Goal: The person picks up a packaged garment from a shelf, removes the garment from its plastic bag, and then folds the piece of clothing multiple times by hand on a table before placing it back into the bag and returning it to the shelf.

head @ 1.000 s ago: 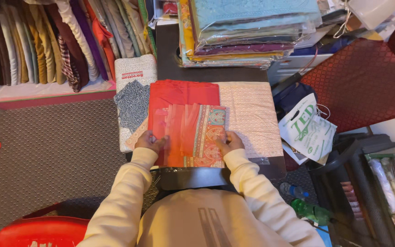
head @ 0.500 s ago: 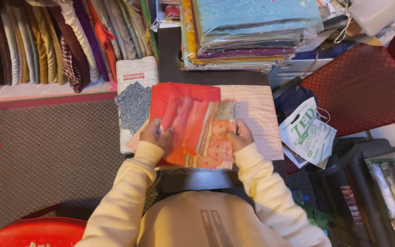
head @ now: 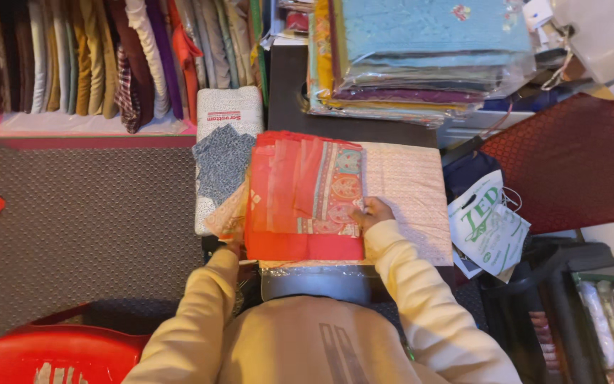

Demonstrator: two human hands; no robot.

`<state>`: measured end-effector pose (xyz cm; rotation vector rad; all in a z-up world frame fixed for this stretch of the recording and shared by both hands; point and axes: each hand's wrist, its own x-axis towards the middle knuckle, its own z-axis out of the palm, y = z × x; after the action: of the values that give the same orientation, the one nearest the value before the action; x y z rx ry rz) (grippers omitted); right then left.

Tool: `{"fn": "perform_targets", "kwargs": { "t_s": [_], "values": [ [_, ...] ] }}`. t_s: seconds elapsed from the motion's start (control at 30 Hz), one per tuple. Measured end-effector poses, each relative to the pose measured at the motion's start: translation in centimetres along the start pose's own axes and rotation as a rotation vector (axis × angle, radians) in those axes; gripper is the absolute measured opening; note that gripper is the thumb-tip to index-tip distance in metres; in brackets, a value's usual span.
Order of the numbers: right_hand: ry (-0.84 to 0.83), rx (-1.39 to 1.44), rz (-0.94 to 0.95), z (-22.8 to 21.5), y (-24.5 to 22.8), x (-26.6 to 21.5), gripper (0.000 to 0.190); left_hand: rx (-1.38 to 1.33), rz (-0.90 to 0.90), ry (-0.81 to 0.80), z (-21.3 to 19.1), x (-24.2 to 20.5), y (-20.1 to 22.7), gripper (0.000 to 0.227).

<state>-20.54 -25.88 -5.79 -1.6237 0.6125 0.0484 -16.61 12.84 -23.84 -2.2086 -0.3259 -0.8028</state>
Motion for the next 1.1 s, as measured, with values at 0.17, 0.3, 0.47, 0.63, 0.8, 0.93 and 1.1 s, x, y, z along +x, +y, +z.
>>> {"fn": "perform_targets", "kwargs": {
  "t_s": [0.17, 0.3, 0.47, 0.63, 0.8, 0.93, 1.1],
  "values": [
    [0.031, 0.036, 0.017, 0.3, -2.6, -2.2, 0.041, 1.620, 1.593, 1.863, -6.0, -1.5, -5.4, 0.099],
    [0.052, -0.005, 0.028, 0.5, -3.9, -3.3, 0.039, 1.440, 1.817, 1.665, -4.7, 2.8, -5.7, 0.120],
    [0.081, -0.049, -0.021, -0.3, -1.2, -1.1, 0.031, 1.841, 1.248, 1.848, -1.0, 3.9, -7.9, 0.084],
    [0.115, -0.064, -0.016, 0.9, -4.1, -3.6, 0.029, 1.816, 1.486, 1.428, 4.1, -1.7, -4.4, 0.074],
    [0.120, -0.076, -0.012, 0.2, -2.7, -2.6, 0.032, 1.875, 1.970, 1.046, 3.0, 3.4, -10.3, 0.072],
    [0.186, -0.540, 0.036, 2.1, -8.2, -4.7, 0.057, 1.926, 1.635, 0.886, 7.6, 4.6, -11.1, 0.073],
    [0.187, -0.993, -0.785, 6.3, -14.6, -7.0, 0.092, 2.037, 1.689, 0.650, 8.1, 9.8, -16.6, 0.058]
  ]
}}
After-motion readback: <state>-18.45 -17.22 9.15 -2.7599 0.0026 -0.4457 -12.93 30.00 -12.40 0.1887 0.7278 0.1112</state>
